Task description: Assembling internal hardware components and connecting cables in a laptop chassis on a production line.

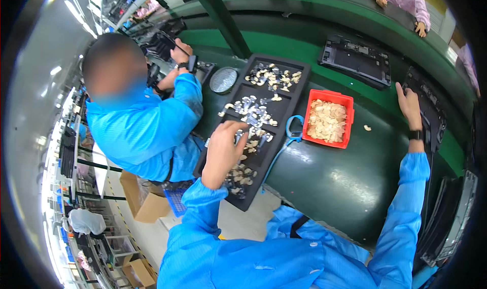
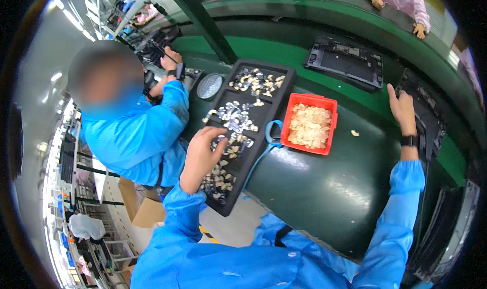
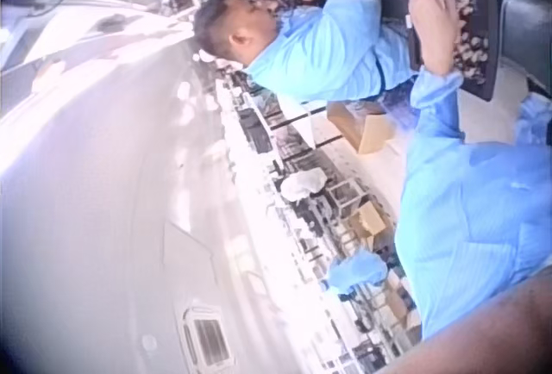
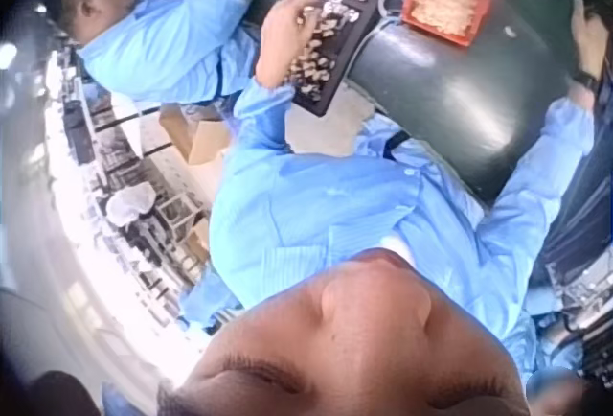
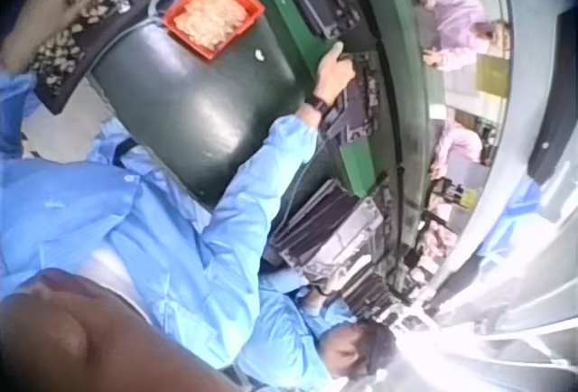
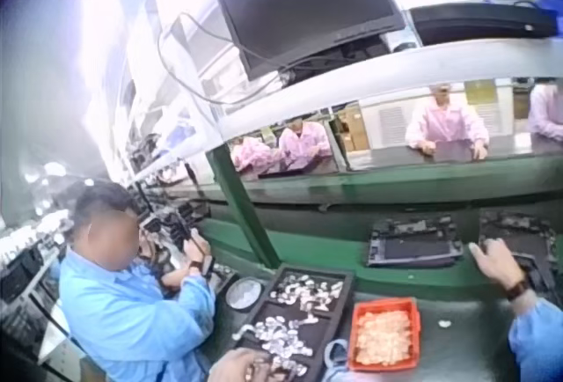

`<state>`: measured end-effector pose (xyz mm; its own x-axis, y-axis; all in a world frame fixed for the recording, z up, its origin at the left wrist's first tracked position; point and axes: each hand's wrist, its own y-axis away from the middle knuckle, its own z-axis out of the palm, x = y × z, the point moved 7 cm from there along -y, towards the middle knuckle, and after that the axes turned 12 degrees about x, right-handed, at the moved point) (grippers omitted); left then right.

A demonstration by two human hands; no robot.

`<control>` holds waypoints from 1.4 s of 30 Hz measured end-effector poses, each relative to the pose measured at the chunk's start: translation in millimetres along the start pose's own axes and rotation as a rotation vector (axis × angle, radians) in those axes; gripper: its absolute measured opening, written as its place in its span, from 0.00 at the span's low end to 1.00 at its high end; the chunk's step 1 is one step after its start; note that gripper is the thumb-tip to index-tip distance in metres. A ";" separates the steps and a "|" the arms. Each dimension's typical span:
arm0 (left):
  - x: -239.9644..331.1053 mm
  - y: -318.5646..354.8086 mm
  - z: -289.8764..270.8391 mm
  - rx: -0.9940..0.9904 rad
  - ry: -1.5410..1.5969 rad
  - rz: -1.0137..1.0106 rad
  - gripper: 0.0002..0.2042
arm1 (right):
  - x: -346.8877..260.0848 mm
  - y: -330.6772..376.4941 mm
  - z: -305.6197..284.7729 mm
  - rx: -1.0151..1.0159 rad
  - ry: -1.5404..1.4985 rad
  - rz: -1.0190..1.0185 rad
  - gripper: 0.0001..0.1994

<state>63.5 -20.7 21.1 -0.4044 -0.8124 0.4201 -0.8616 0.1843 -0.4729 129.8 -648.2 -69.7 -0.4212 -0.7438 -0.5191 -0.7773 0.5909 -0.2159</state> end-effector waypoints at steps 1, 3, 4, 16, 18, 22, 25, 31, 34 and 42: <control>-5.0 -14.6 -3.3 0.049 -0.030 0.045 0.11 | -4.8 -7.5 0.3 0.162 -0.018 0.006 0.45; -45.7 -23.1 -17.2 0.139 -0.076 0.090 0.13 | -13.5 7.2 16.3 0.306 -0.004 0.064 0.43; -55.9 -24.4 -23.3 0.221 -0.160 0.099 0.14 | -26.0 17.4 16.5 0.282 0.070 0.077 0.43; -111.8 -35.0 -21.3 0.209 -0.046 -0.066 0.06 | -72.8 146.7 -0.5 0.385 -0.236 -0.284 0.15; -101.4 -29.0 -28.5 0.264 0.068 -0.097 0.05 | -64.5 148.4 0.2 0.265 -0.503 -0.120 0.16; -7.1 -27.9 -39.1 0.108 0.507 -0.121 0.05 | -124.5 193.1 -24.2 0.077 -0.802 -0.121 0.16; 61.3 -7.2 -27.2 -0.211 0.667 -0.010 0.05 | -225.0 279.2 -54.0 -0.169 -0.837 -0.370 0.16; 131.6 3.3 -0.7 -0.463 0.756 0.078 0.11 | -252.9 346.0 -35.4 -0.737 -1.085 -0.296 0.14; 161.5 -37.4 9.9 -0.345 0.682 0.368 0.24 | -214.2 317.1 -46.5 -0.474 -1.080 -0.211 0.14; 65.0 -230.8 210.3 -0.268 0.028 -0.065 0.62 | -74.5 337.1 -68.3 -0.136 -0.952 0.203 0.15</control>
<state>300.6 -232.4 -5.3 -0.3505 -0.8126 0.4657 -0.9350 0.2750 -0.2239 -132.8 -414.9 -47.3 -0.0465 -0.0339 -0.9983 -0.8044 0.5938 0.0173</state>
